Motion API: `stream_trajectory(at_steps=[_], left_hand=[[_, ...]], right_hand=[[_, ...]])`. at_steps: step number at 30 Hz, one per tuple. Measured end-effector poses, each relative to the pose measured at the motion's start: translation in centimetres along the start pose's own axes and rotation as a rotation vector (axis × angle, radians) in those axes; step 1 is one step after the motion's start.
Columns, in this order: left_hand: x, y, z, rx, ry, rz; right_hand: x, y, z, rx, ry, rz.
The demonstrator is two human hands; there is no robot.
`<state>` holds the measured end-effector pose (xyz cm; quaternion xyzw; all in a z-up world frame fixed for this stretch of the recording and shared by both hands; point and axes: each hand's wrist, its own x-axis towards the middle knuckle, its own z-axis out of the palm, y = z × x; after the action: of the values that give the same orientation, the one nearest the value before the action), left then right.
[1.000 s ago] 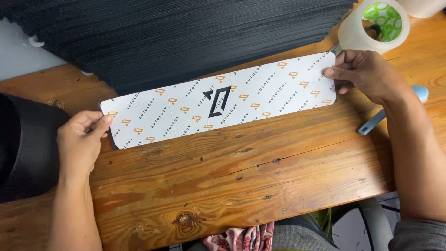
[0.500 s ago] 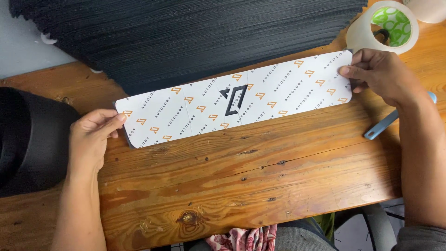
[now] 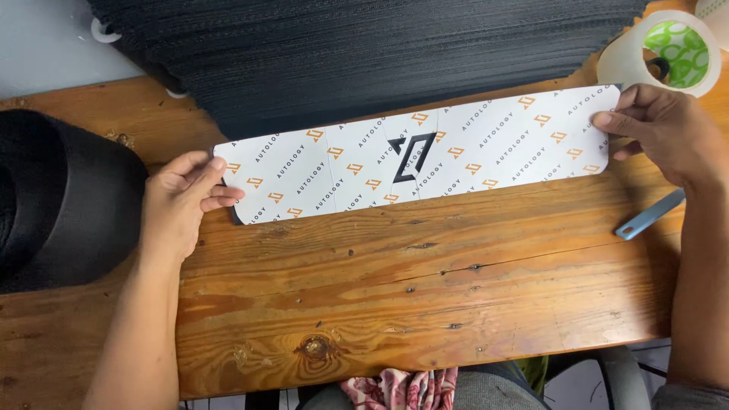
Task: Apply an adhesive label to a black foam sheet and trim the excess with scissors
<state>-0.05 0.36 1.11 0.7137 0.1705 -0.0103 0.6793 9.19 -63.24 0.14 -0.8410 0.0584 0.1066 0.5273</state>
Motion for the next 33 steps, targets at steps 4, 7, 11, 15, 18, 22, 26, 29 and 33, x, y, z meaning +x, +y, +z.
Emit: stream_trajectory(at_steps=[4, 7, 11, 15, 18, 22, 26, 29, 33], left_hand=[[0.1, -0.3, 0.3, 0.065, 0.025, 0.055], [0.3, -0.5, 0.3, 0.093, 0.064, 0.075], [0.5, -1.2, -0.1, 0.057, 0.066, 0.090], [0.6, -1.2, -0.1, 0.046, 0.068, 0.086], [0.4, -0.9, 0.0, 0.063, 0.066, 0.086], [0.6, -1.0, -0.1, 0.033, 0.056, 0.096], [0.7, -1.2, -0.1, 0.154, 0.106, 0.191], [0.7, -1.0, -0.1, 0.168, 0.101, 0.191], [0.4, -0.5, 0.4, 0.080, 0.089, 0.116]], right_hand=[[0.2, 0.5, -0.3, -0.031, 0.005, -0.020], [0.5, 0.6, -0.4, -0.036, 0.004, 0.003], [0.3, 0.5, -0.2, -0.034, -0.028, -0.020], [0.4, 1.0, -0.2, -0.031, -0.033, -0.050], [0.4, 0.9, -0.3, -0.040, -0.033, -0.021], [0.7, 1.4, -0.3, -0.006, -0.033, -0.028], [0.5, 1.0, -0.1, -0.019, -0.017, -0.016], [0.4, 0.7, -0.1, -0.012, -0.025, -0.011], [0.9, 1.7, -0.3, -0.011, -0.049, -0.021]])
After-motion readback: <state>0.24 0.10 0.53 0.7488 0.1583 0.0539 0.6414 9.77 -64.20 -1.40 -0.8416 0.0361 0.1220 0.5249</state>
